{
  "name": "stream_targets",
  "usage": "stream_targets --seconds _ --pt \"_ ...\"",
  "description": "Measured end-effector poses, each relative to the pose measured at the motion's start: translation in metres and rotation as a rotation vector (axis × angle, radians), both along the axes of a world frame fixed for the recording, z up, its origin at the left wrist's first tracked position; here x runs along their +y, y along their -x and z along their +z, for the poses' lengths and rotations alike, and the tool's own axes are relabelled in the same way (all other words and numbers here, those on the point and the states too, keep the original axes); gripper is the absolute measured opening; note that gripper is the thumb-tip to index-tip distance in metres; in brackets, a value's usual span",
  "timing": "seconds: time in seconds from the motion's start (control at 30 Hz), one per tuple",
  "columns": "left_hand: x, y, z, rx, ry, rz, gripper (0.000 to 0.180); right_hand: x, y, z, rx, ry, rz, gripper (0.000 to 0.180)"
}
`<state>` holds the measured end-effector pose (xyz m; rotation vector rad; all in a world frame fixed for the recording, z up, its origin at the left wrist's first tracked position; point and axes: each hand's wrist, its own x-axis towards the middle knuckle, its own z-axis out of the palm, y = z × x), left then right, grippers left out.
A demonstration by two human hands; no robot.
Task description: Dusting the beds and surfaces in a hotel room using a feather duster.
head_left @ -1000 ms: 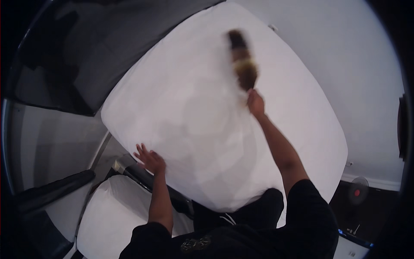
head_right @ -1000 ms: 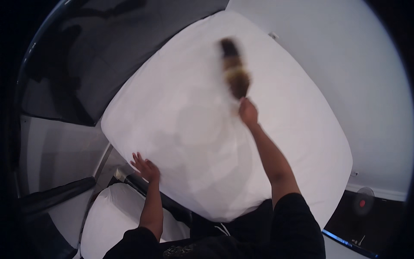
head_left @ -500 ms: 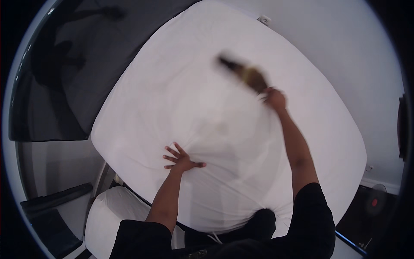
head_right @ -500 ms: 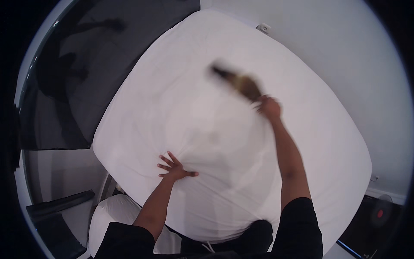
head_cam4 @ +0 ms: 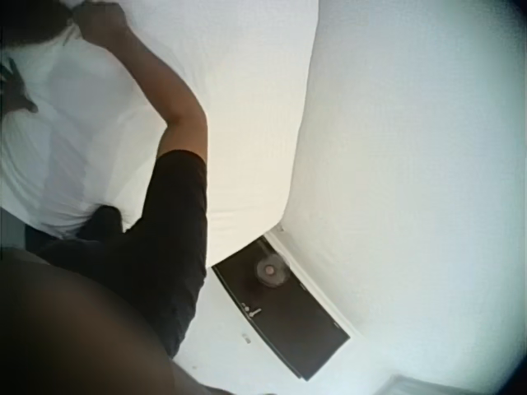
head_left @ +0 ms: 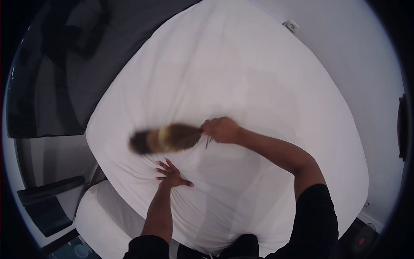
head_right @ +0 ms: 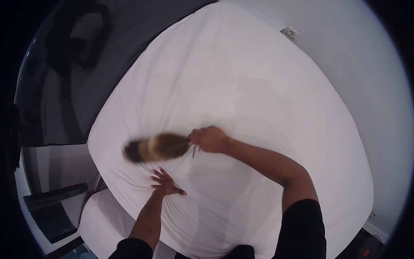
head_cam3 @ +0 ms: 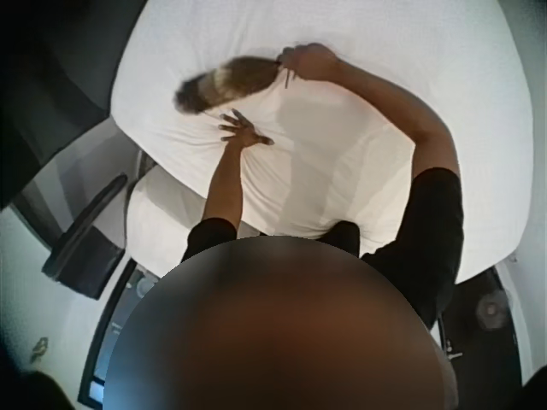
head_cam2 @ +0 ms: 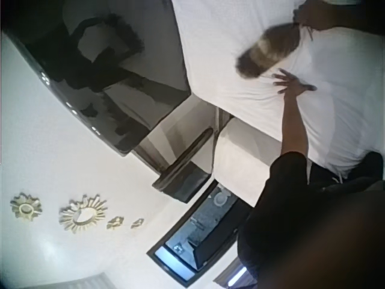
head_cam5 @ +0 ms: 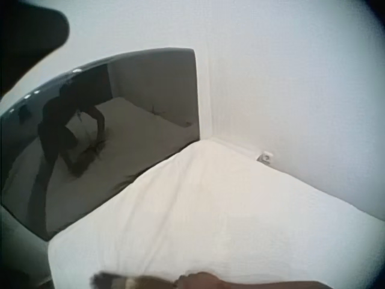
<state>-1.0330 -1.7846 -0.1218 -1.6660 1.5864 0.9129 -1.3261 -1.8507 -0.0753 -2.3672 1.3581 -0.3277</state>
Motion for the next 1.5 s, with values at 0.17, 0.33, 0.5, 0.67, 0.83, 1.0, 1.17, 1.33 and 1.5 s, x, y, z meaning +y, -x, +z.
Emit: stream_targets --seconds 0.17,0.33,0.5,0.67,0.83,1.0,1.17,1.33,1.5 --pt "0.001 -0.004 0.002 -0.058 -0.067 0.020 0.156 -0.099 0.012 -0.020 -0.127 -0.141 -0.031 0.023" --pt "-0.005 -0.006 0.004 -0.039 -0.150 0.008 0.155 -0.199 0.221 0.012 0.148 0.023 -1.118 0.034" --pt "-0.014 -0.003 0.011 -0.075 -0.238 0.015 0.153 -0.215 0.237 0.027 0.022 0.483 -1.215 0.024" --pt "-0.020 0.008 0.015 -0.146 -0.286 -0.027 0.152 -0.239 0.148 0.010 0.129 0.439 -0.256 0.021" --pt "-0.020 0.010 0.009 -0.132 -0.262 -0.032 0.152 -0.301 0.175 0.052 0.498 -0.040 -0.749 0.031" --pt "-0.017 0.008 0.005 -0.142 -0.251 -0.045 0.153 -0.317 0.223 0.068 0.043 0.193 -1.324 0.029" --pt "-0.015 0.010 0.003 -0.129 -0.273 -0.033 0.153 -0.312 0.237 0.062 0.070 0.130 -1.193 0.028" --pt "-0.018 0.003 0.003 -0.115 -0.258 -0.031 0.154 -0.292 0.237 0.056 0.150 0.079 -1.229 0.025" --pt "-0.020 0.001 0.005 -0.108 -0.277 0.012 0.152 -0.222 0.234 0.010 0.280 0.216 -0.876 0.025"
